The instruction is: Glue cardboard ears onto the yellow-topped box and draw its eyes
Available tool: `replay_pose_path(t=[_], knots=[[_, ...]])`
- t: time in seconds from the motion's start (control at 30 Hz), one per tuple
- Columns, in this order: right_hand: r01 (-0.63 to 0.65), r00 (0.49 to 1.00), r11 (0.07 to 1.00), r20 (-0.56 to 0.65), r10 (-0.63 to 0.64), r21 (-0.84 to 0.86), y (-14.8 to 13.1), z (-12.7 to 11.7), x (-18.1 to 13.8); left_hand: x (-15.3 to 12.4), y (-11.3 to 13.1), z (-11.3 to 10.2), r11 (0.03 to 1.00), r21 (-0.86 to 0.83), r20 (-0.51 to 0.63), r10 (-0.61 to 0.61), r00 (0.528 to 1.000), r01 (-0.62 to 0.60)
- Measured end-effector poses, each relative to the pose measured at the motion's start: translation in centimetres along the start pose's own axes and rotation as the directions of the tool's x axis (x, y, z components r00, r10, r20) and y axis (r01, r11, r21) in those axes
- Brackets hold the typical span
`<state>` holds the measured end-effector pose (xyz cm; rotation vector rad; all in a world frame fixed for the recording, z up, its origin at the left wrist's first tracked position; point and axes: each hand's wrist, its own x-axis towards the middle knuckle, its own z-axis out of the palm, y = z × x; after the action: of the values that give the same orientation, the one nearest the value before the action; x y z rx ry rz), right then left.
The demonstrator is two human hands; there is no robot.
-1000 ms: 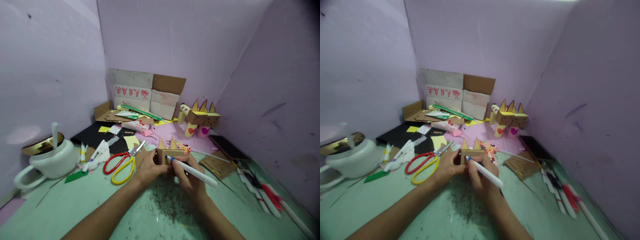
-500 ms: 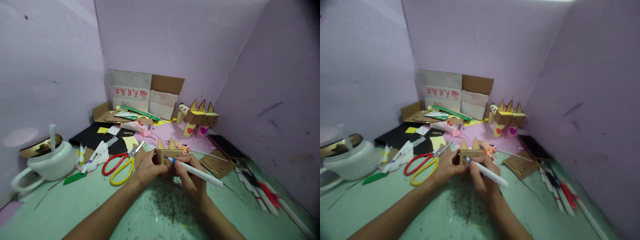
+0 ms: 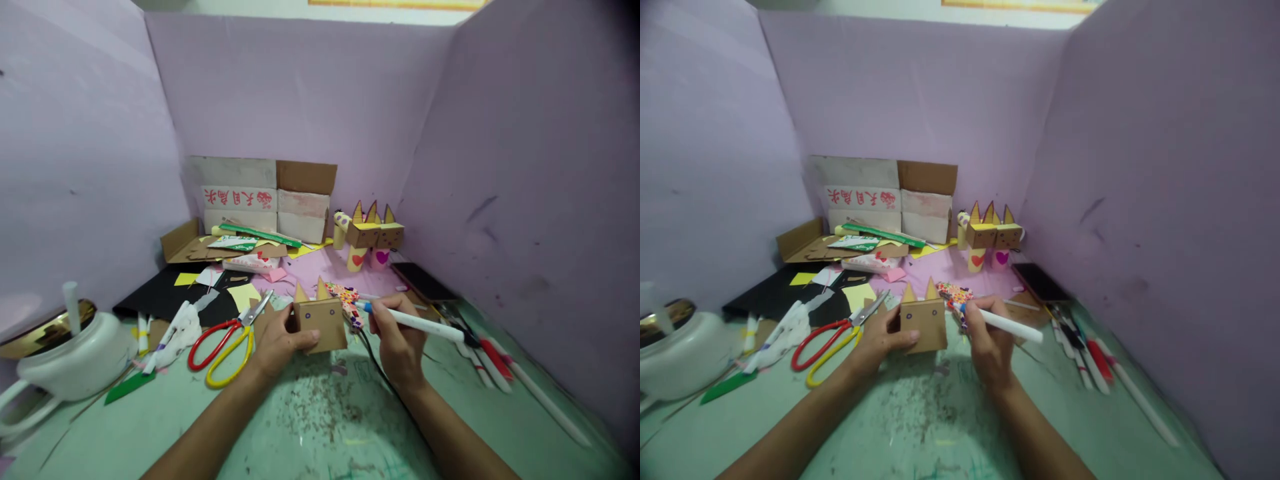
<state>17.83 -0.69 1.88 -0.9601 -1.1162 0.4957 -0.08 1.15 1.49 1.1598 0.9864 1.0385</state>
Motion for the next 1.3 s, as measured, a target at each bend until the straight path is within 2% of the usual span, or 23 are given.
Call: replay_pose_path(t=[0.3, 0.47, 0.6, 0.77, 0.87, 1.0, 1.2, 1.3], knots=[[-0.055, 0.998, 0.998, 0.0, 0.055, -0.001, 0.4, 0.4, 0.5, 0.7, -1.2, -0.7, 0.999, -0.048, -0.002, 0.003, 1.0, -0.003], [-0.108, 0.991, 0.993, 0.077, 0.111, -0.037, 0.5, 0.6, 0.6, 0.6, -1.2, -0.8, 0.997, -0.076, 0.001, -0.006, 1.0, 0.006], [-0.161, 0.982, 0.987, 0.095, 0.16, 0.005, 0.7, 0.7, 0.6, 0.6, -1.3, -0.7, 0.997, -0.071, 0.016, 0.014, 1.0, -0.013], [-0.185, 0.982, 0.981, 0.034, 0.184, 0.053, 0.5, 0.5, 0.9, 0.5, -1.4, -0.5, 0.997, -0.05, 0.005, 0.058, 0.998, -0.058], [-0.198, 0.979, 0.976, 0.072, 0.192, 0.095, 0.5, 0.4, 1.1, 0.4, -1.4, -0.4, 0.996, -0.038, -0.005, 0.079, 0.997, -0.079], [-0.179, 0.979, 0.975, 0.122, 0.163, 0.134, 0.7, 0.2, 1.1, 0.5, -1.5, -0.5, 0.996, -0.031, -0.006, 0.081, 0.997, -0.081], [-0.023, 1.0, 1.0, 0.004, 0.023, -0.004, 0.4, -0.4, 1.3, 0.5, -1.4, -0.4, 0.996, -0.011, -0.02, 0.084, 0.996, -0.084], [0.029, 1.0, 0.998, 0.002, -0.028, -0.051, 0.1, -0.2, 1.0, 0.3, -1.1, -0.2, 0.997, -0.005, -0.017, 0.082, 0.996, -0.082]])
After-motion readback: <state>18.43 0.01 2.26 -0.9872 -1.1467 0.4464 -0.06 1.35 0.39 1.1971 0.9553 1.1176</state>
